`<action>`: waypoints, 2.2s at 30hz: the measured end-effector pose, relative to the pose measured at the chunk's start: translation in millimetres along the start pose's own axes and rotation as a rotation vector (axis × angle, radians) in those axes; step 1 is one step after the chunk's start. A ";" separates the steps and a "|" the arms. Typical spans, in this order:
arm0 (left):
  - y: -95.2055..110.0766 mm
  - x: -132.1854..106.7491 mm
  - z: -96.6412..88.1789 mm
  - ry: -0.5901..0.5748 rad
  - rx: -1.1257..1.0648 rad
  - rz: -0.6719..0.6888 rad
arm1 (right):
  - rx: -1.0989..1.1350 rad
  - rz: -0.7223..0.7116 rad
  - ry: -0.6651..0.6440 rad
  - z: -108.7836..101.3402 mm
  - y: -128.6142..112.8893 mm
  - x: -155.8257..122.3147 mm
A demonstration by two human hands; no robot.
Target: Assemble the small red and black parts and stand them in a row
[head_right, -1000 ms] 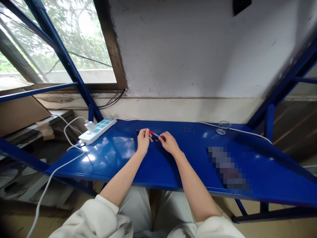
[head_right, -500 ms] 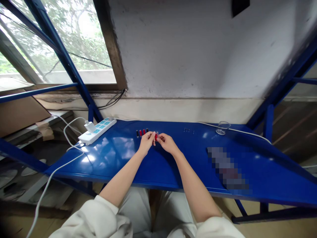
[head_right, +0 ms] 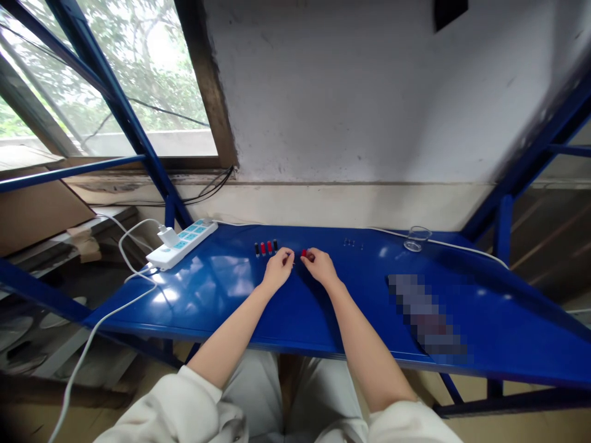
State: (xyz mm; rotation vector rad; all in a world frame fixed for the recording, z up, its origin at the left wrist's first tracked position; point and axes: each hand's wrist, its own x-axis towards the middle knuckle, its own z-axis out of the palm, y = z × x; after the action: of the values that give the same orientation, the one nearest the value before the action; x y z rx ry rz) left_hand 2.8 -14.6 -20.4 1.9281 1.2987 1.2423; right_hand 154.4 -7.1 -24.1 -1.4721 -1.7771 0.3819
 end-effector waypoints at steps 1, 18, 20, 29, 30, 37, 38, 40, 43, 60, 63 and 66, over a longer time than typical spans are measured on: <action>0.7 -1.2 -0.2 -0.004 0.071 0.034 | -0.030 0.043 0.042 -1.3 5.1 3.9; 14.6 -7.6 -4.6 -0.171 0.336 0.171 | -0.336 0.233 -0.016 -4.3 55.9 76.9; 15.7 -7.5 -4.6 -0.171 0.326 0.174 | -0.361 0.218 -0.035 -3.8 55.8 78.4; 18.4 -7.5 -4.8 -0.184 0.308 0.181 | -0.359 0.212 -0.094 -2.8 59.3 80.8; 18.5 -7.6 -4.7 -0.184 0.305 0.182 | -0.354 0.223 -0.105 -2.5 60.4 81.5; 19.0 -7.9 -5.5 -0.187 0.295 0.190 | -0.368 0.295 -0.166 -4.1 62.7 85.8; 19.0 -7.9 -5.6 -0.188 0.298 0.188 | -0.372 0.298 -0.166 -4.4 62.2 86.0; 18.9 -7.8 -5.7 -0.191 0.307 0.184 | -0.380 0.306 -0.167 -4.8 61.3 86.4; 18.6 -7.9 -5.3 -0.197 0.325 0.175 | -0.391 0.320 -0.173 -5.1 60.0 87.1; 6.4 -1.0 -10.8 -0.088 0.521 -0.106 | -0.458 0.350 -0.220 -27.3 21.4 50.3; 2.2 2.4 -12.0 -0.052 0.532 -0.147 | -0.361 0.257 -0.174 -21.0 -2.0 27.7; -2.0 6.2 -12.7 -0.018 0.560 -0.182 | -0.259 0.125 -0.074 -11.0 -18.9 8.8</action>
State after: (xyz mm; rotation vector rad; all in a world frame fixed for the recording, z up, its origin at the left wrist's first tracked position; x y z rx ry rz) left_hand -8.6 -9.2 -13.6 2.1065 1.9148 0.8225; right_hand 149.0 -6.9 -1.2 -1.7764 -1.8522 0.2801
